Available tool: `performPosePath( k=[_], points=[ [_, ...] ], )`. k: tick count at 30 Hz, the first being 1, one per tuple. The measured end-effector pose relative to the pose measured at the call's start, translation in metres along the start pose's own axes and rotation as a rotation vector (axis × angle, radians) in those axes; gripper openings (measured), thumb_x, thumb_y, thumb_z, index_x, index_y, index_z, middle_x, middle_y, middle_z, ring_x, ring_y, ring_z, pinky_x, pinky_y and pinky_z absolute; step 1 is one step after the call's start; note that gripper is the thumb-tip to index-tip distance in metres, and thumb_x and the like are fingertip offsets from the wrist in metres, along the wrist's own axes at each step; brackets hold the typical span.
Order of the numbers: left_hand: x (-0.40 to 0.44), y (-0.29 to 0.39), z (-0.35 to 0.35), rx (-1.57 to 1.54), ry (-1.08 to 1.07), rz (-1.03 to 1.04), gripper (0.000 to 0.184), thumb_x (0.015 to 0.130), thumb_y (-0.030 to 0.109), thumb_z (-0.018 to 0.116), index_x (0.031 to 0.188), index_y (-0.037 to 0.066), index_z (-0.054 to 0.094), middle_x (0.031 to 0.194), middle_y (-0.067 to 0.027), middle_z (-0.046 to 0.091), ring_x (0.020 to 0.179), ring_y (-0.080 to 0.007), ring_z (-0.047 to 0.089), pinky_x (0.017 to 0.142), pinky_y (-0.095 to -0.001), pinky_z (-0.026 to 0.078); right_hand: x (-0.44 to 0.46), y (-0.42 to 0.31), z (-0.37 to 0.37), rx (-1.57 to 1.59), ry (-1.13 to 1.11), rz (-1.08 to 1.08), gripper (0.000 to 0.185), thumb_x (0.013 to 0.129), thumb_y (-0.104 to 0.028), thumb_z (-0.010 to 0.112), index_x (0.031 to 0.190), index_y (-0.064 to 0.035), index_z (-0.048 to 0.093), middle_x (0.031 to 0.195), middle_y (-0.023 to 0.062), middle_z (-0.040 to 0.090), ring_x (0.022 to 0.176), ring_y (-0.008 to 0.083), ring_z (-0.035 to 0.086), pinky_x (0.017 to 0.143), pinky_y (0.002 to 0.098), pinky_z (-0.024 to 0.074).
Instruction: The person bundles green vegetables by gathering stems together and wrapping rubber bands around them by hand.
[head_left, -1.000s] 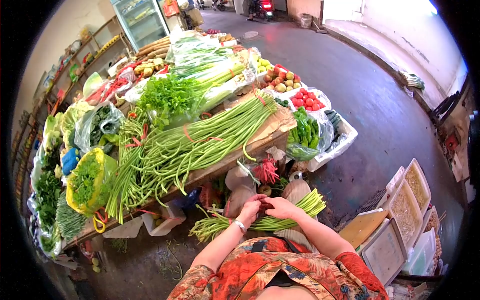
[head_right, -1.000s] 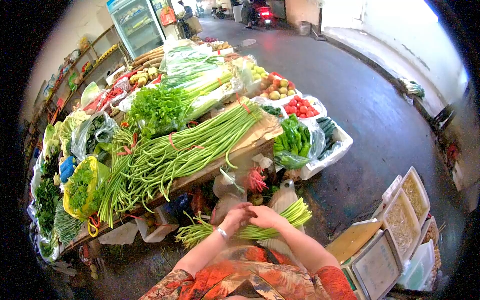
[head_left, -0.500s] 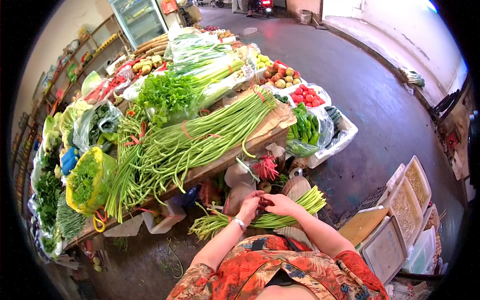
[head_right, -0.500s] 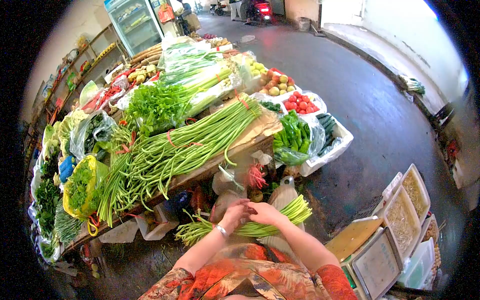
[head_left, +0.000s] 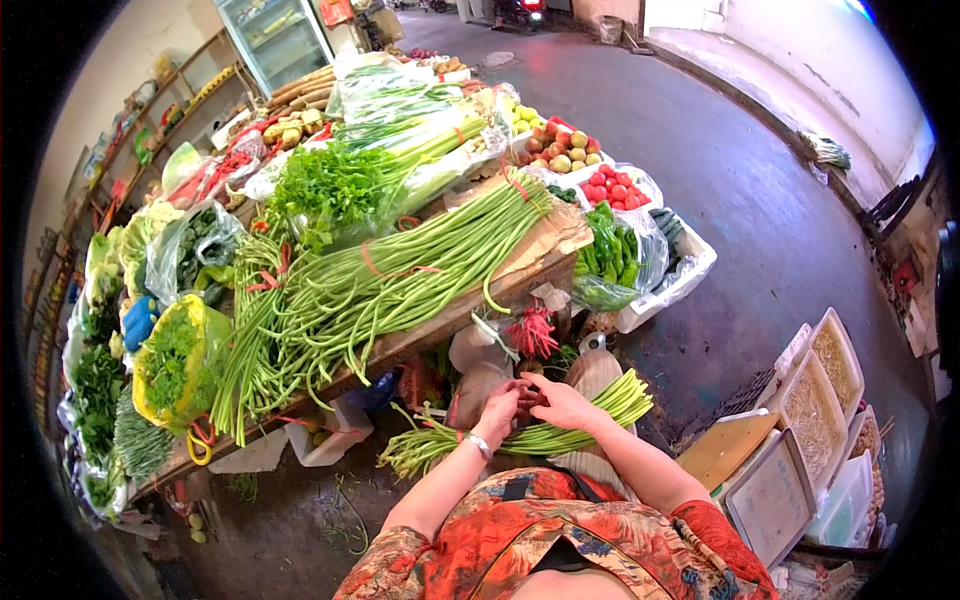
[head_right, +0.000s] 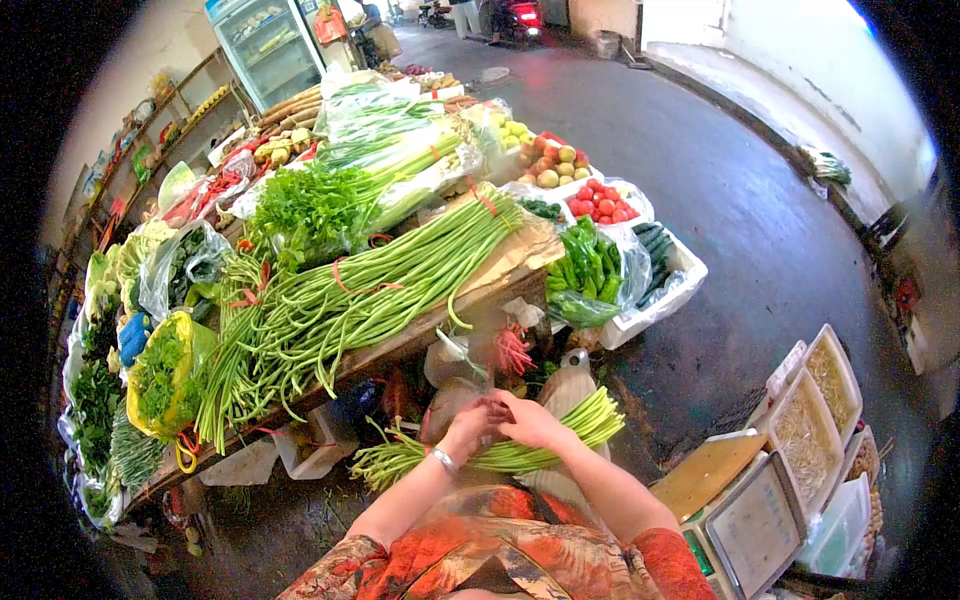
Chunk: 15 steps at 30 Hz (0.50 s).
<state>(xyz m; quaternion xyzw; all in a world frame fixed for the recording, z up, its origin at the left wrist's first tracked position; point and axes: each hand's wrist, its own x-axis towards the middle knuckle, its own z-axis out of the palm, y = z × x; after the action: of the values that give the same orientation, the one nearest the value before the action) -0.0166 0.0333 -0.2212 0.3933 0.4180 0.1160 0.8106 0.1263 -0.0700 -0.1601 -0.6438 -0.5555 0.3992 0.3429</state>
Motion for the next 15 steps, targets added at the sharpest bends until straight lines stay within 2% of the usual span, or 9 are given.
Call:
performPosePath(
  k=[3, 5, 6, 8, 12, 15],
  points=[
    [0.002, 0.0, -0.001, -0.001, 0.028, -0.017, 0.021, 0.096, 0.006, 0.043, 0.112, 0.008, 0.057, 0.096, -0.0087, 0.069, 0.081, -0.0196, 0.069, 0.063, -0.0294, 0.052, -0.001, -0.006, -0.002, 0.009, 0.02, 0.071, 0.065, 0.08, -0.016, 0.062, 0.141, -0.0086, 0.041, 0.108, 0.0208, 0.066, 0.102, 0.0389, 0.062, 0.089, 0.0425, 0.0493],
    [0.003, -0.002, -0.004, -0.023, -0.005, -0.005, 0.022, 0.095, 0.005, 0.043, 0.112, 0.008, 0.057, 0.096, -0.0086, 0.069, 0.081, -0.0198, 0.069, 0.063, -0.0296, 0.053, 0.0, 0.001, -0.001, -0.03, -0.038, -0.064, 0.064, 0.081, -0.016, 0.061, 0.141, -0.0088, 0.041, 0.104, 0.0205, 0.066, 0.1, 0.0392, 0.063, 0.087, 0.0441, 0.0495],
    [0.004, -0.003, -0.004, -0.045, -0.039, 0.008, 0.023, 0.094, 0.003, 0.042, 0.112, 0.007, 0.057, 0.096, -0.0086, 0.069, 0.081, -0.0199, 0.069, 0.063, -0.0298, 0.053, 0.002, 0.011, 0.003, -0.03, -0.038, -0.064, 0.064, 0.081, -0.016, 0.061, 0.141, -0.0088, 0.041, 0.104, 0.0205, 0.066, 0.1, 0.0392, 0.063, 0.087, 0.0441, 0.0495],
    [0.003, 0.0, -0.001, -0.038, -0.022, -0.011, 0.024, 0.094, 0.003, 0.042, 0.113, 0.007, 0.057, 0.095, -0.0085, 0.069, 0.081, -0.0201, 0.069, 0.062, -0.0298, 0.053, 0.007, 0.032, 0.011, -0.222, -0.096, -0.038, 0.064, 0.081, -0.017, 0.06, 0.142, -0.0095, 0.041, 0.107, 0.0211, 0.066, 0.101, 0.039, 0.063, 0.088, 0.0448, 0.0494],
    [-0.001, 0.002, 0.001, -0.044, -0.024, -0.017, 0.024, 0.094, 0.003, 0.042, 0.113, 0.005, 0.056, 0.096, -0.0092, 0.068, 0.082, -0.0203, 0.069, 0.063, -0.0295, 0.053, 0.005, 0.026, 0.009, -0.191, -0.088, -0.042, 0.065, 0.081, -0.016, 0.061, 0.142, -0.0099, 0.04, 0.108, 0.0211, 0.065, 0.101, 0.0384, 0.063, 0.088, 0.0441, 0.0495],
    [0.0, 0.002, -0.001, -0.012, -0.029, -0.01, 0.023, 0.095, 0.005, 0.044, 0.115, 0.005, 0.056, 0.097, -0.0096, 0.068, 0.083, -0.0203, 0.067, 0.066, -0.0297, 0.053, 0.001, 0.007, 0.002, -0.035, -0.064, -0.076, 0.067, 0.081, -0.014, 0.061, 0.144, -0.0096, 0.038, 0.106, 0.0216, 0.066, 0.1, 0.0384, 0.063, 0.087, 0.0435, 0.0498]
  ],
)
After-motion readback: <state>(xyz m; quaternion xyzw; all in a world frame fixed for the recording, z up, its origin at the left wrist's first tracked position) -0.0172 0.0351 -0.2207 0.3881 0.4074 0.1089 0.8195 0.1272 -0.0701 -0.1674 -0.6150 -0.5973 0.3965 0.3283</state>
